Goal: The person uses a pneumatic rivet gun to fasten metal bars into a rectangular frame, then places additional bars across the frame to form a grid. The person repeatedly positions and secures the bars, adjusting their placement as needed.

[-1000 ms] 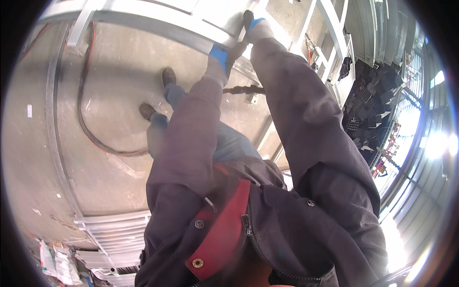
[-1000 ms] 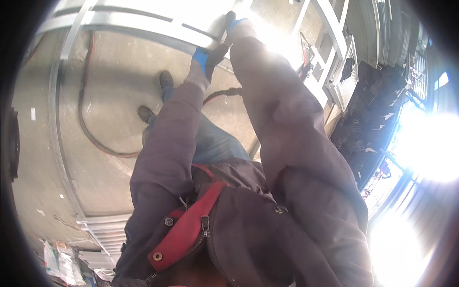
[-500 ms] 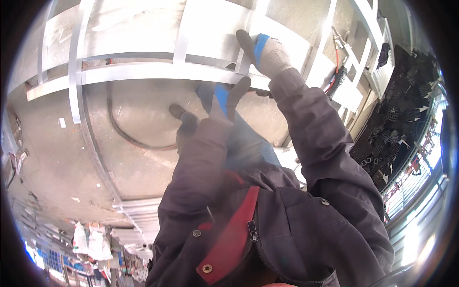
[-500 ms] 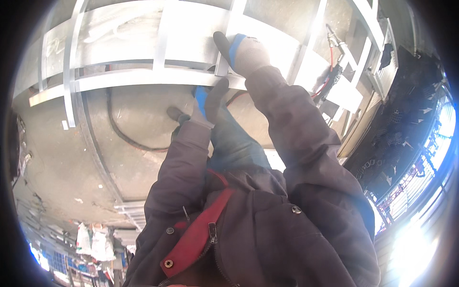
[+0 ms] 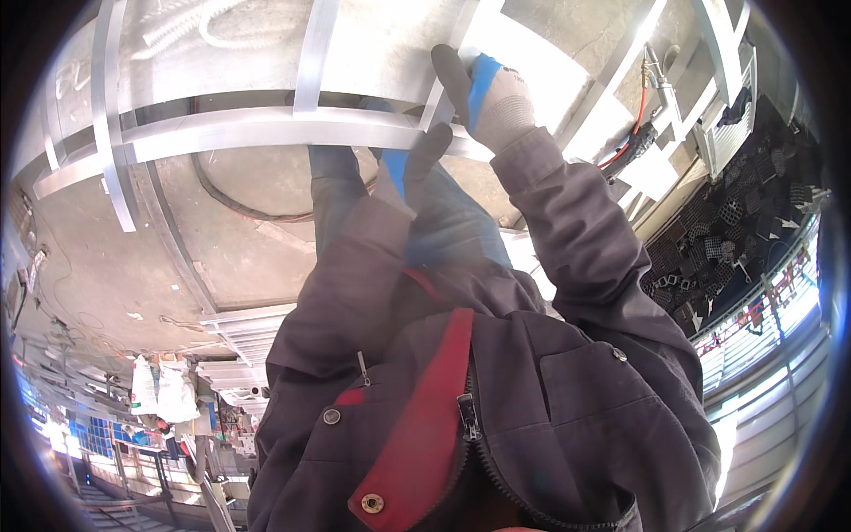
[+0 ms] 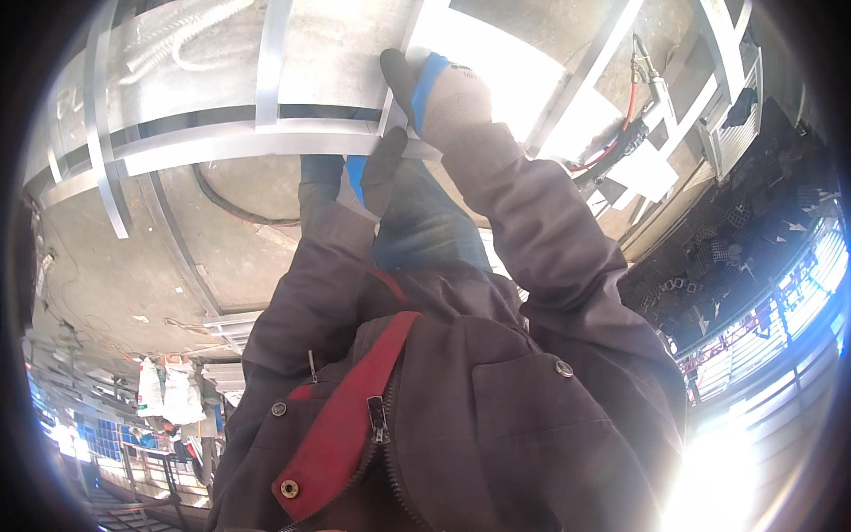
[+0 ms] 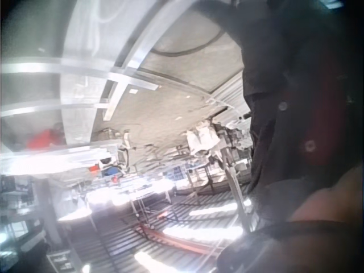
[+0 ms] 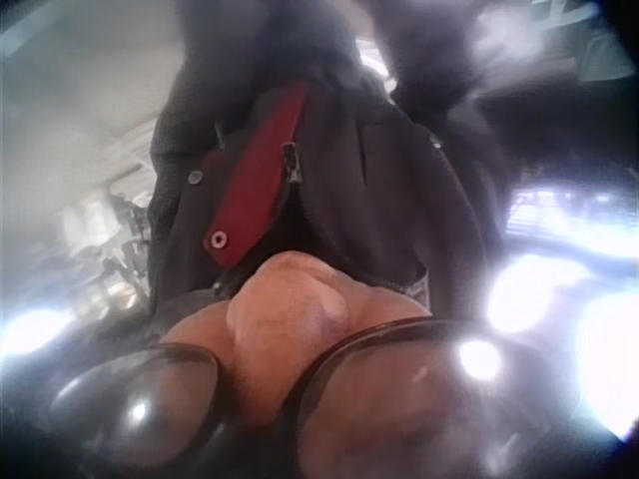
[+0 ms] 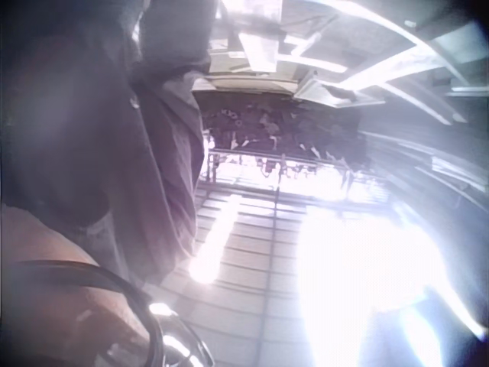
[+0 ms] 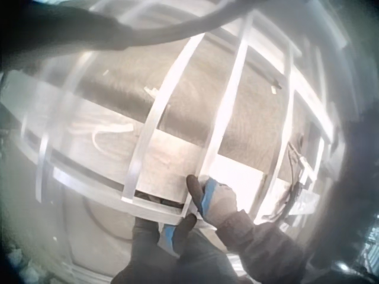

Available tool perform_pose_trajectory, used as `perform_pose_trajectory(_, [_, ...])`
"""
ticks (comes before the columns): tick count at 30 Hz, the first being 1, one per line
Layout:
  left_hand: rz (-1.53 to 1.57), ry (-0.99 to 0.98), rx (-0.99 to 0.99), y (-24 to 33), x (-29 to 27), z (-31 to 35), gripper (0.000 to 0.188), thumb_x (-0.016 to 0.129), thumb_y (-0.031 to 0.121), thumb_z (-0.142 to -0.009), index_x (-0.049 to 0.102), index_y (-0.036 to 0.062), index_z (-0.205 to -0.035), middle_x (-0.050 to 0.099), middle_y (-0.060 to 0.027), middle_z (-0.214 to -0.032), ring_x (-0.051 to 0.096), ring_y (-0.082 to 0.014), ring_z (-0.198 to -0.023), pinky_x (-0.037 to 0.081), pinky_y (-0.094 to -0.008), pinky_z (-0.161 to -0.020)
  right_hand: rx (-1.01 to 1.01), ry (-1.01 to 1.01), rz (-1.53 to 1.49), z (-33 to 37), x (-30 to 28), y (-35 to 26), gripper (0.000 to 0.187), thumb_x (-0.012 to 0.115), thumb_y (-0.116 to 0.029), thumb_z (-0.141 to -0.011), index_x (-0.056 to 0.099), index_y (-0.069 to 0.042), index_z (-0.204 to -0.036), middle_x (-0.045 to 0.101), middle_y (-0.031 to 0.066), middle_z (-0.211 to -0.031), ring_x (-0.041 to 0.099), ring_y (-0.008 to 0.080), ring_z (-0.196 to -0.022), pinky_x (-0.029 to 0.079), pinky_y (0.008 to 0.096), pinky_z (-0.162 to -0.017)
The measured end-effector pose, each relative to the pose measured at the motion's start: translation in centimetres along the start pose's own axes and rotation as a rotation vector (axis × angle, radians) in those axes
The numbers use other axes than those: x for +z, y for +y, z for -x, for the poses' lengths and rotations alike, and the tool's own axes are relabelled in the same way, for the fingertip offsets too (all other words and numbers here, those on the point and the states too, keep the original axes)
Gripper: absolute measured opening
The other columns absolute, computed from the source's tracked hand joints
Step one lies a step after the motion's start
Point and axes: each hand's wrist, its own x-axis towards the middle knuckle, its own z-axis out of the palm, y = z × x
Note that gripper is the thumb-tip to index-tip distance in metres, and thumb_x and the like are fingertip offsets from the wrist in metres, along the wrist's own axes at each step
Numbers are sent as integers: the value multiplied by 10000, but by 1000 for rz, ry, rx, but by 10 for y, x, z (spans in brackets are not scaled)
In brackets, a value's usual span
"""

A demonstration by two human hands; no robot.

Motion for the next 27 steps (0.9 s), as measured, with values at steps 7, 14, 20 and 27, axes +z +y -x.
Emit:
perform_pose_trajectory(7, [-222,-73,-26,-40,-21,-12,274,657,241,-1038,683,21,-1199,679,-22,-1047,634,-120,-884,505,-296,-726,10,92,-13,-2,14,2,515,562,-454,-989,680,44,-927,719,239,-825,713,428,-846,554,478,-779])
perform_pose_trajectory(14, [-353,-87,76,-71,-42,-26,276,666,197,-1030,666,25,-1246,689,-43,-1114,664,-117,-986,540,-276,-830,59,114,-72,4,19,2,476,622,-431,-980,661,43,-1011,720,240,-869,715,415,-867,548,470,-789])
perform_pose_trajectory(20, [32,-66,-87,-21,-15,-13,316,711,164,-999,647,39,-1283,686,-60,-1174,669,-126,-1066,550,-273,-909,-140,683,-225,-4,7,5,621,787,-316,-895,559,44,-1346,694,182,-1111,676,325,-1002,530,421,-865])
perform_pose_trajectory(27, [-159,-81,-228,-1,-16,-11,360,734,176,-983,654,53,-1312,677,-59,-1229,654,-140,-1093,535,-281,-908,-208,755,-357,-53,27,0,990,759,-311,-903,174,41,-1621,373,293,-1555,469,366,-1384,406,399,-1129])
